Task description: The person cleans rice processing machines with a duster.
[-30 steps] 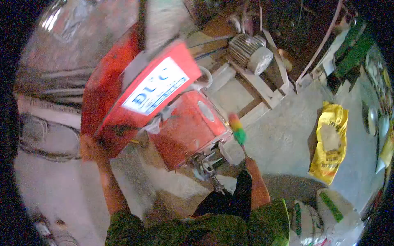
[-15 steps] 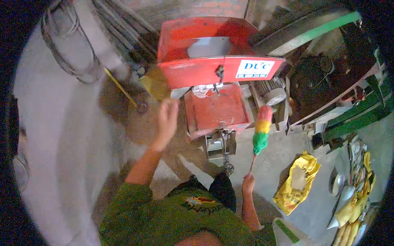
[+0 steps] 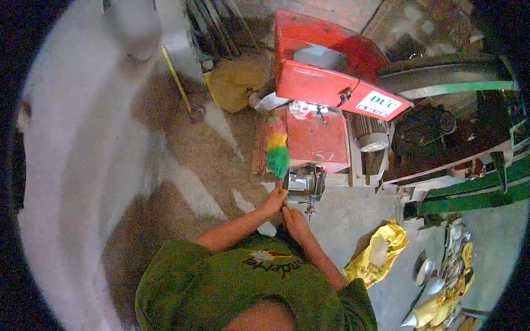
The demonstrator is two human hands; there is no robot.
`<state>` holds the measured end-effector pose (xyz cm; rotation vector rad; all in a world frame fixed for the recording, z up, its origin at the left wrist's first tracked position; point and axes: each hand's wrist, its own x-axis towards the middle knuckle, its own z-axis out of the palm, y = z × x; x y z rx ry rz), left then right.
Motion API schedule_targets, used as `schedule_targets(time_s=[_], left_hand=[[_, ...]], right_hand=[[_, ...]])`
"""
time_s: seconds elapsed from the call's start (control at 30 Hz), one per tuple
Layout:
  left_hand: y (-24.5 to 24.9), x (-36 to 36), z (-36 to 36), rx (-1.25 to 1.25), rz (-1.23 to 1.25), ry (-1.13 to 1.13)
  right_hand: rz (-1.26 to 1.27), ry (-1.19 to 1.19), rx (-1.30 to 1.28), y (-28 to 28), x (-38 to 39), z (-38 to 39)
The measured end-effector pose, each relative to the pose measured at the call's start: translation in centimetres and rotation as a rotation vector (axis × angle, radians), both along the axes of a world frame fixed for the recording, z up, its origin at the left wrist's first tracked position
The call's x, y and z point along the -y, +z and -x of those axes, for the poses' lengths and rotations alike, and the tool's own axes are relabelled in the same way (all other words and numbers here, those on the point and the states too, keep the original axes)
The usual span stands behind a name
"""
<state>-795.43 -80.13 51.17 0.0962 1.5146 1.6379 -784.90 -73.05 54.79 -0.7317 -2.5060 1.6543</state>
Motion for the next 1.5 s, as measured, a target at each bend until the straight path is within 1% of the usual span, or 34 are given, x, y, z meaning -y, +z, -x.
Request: schedule_targets(time_s=[0.03, 0.07, 0.13, 0.17, 0.23, 0.27, 0.3, 0.33, 0.37, 0.4, 0.43, 0.5, 0.53, 0.57, 0.6, 0.63, 0.67, 0.73, 0.77, 0.83, 0.87, 0.93, 0.97, 1.03, 1.07, 1.13, 1.17, 1.23, 1.27, 1.33, 1.37, 1.43, 1.47, 1.5], left_hand=[[-1.2, 0.7, 0.7, -0.036, 0.069, -0.031], [-3.2, 1.1, 1.2, -0.032, 0.063, -0.026], [-6.9, 1.7, 2.2, -0.348, 0.094, 0.094], [-6.6, 2.3, 2.7, -0.345, 0.092, 0.094], [-4.6, 3.1, 4.3, -0.839, 0.205, 0.151], [-4.7, 3.0, 5.1, -0.834, 0.206, 0.15], [-5.0, 2.8, 5.9, -0.804, 0.153, 0.142], [-5.5, 2.6, 6.4, -0.773, 0.1, 0.136], [-6.6, 2.6, 6.8, -0.765, 0.101, 0.14], [-8.3, 2.6, 7.2, -0.739, 0.277, 0.002], [-9.4, 2.5, 7.3, -0.707, 0.452, -0.139], [-10.3, 2.7, 6.4, -0.634, 0.532, -0.126], [-10.8, 2.9, 5.7, -0.565, 0.607, -0.117], [-11.8, 3.0, 4.9, -0.559, 0.613, -0.111], [-13.7, 2.9, 4.1, -0.528, 0.612, -0.076], [-16.1, 2.8, 3.5, -0.499, 0.612, -0.047], [-21.9, 1.8, 2.9, -0.495, 0.619, -0.055], [-32.1, -0.2, 2.9, -1.086, 0.934, -0.308], [-27.4, 0.3, 1.9, -1.089, 0.93, -0.317], [-14.0, -0.5, 4.7, -0.694, 0.366, 0.387], [-12.2, -0.9, 5.4, -0.69, 0.367, 0.388], [-10.7, -1.2, 6.1, -0.87, 0.302, 0.117], [-11.1, -1.0, 6.1, -0.865, 0.304, 0.119], [-12.2, -0.5, 6.8, -0.833, 0.468, 0.244], [-13.7, -0.1, 7.4, -0.834, 0.465, 0.247], [-17.2, 0.7, 7.6, -0.511, 0.578, 0.103], [-16.8, 0.8, 7.2, -0.503, 0.577, 0.103], [-15.0, 1.1, 6.8, -0.51, 0.707, -0.036], [-14.8, 0.4, 6.7, -0.505, 0.709, -0.041], [-14.1, -1.5, 5.5, -0.755, 0.461, 0.202], [-13.0, -2.0, 5.1, -0.744, 0.464, 0.201], [-9.1, -2.3, 5.6, -0.737, 0.219, 0.163], [-7.3, -1.8, 5.9, -0.734, 0.276, 0.108], [-9.0, -1.9, 6.1, -0.735, 0.278, 0.106]], right_hand=[[-0.203, 0.059, 0.104, 1.8, -0.9, 0.5], [-0.405, 0.117, 0.209, 3.7, -2.0, 1.1], [-0.639, -0.03, -0.039, 7.9, -5.1, 3.1], [-0.706, -0.094, -0.167, 10.7, -6.8, 4.5], [-1.139, -0.147, -0.358, 13.9, -11.8, 7.3], [-1.288, -0.139, -0.535, 17.1, -13.0, 9.3], [-1.416, -0.144, -0.53, 19.8, -14.7, 11.5], [-1.371, -0.186, -0.583, 22.0, -15.9, 13.8], [-1.462, -0.173, -0.605, 24.8, -15.4, 15.8], [-1.445, -0.16, -0.698, 25.5, -16.8, 18.0], [-1.442, -0.151, -0.695, 25.8, -17.4, 19.8], [-1.598, -0.143, -0.365, 25.9, -18.2, 22.8], [-1.594, -0.136, -0.37, 25.0, -19.2, 23.9], [-1.475, -0.138, -0.31, 23.2, -20.7, 24.7], [-1.353, -0.142, -0.25, 22.0, -21.5, 25.3], [-1.345, -0.141, -0.248, 21.7, -21.5, 25.6], [-1.321, -0.12, -0.253, 21.8, -21.4, 25.3], [-1.254, -0.098, -0.215, 22.7, -20.8, 24.8], [-1.255, -0.105, -0.207, 22.8, -21.0, 24.8], [-1.261, -0.079, -0.206, 22.7, -21.3, 25.0], [-1.262, -0.076, -0.205, 22.6, -21.5, 25.2], [-1.24, -0.082, -0.251, 22.4, -21.5, 25.2], [-1.239, -0.077, -0.249, 22.4, -21.3, 25.1], [-1.218, -0.062, -0.232, 22.7, -21.1, 25.0], [-1.228, -0.058, -0.238, 22.6, -21.3, 25.1], [-1.226, -0.051, -0.231, 22.8, -21.4, 25.2], [-1.22, -0.045, -0.224, 22.8, -21.4, 25.2], [-1.222, -0.045, -0.226, 22.8, -21.2, 25.2], [-1.22, -0.054, -0.229, 22.8, -21.2, 25.2], [-1.215, -0.044, -0.227, 22.6, -21.5, 25.1], [-1.217, -0.024, -0.243, 22.7, -21.5, 25.2], [-1.279, -0.038, -0.249, 23.1, -20.5, 25.4], [-1.295, -0.039, -0.243, 23.0, -20.8, 25.3], [-1.312, -0.042, -0.234, 22.9, -20.9, 25.2]])
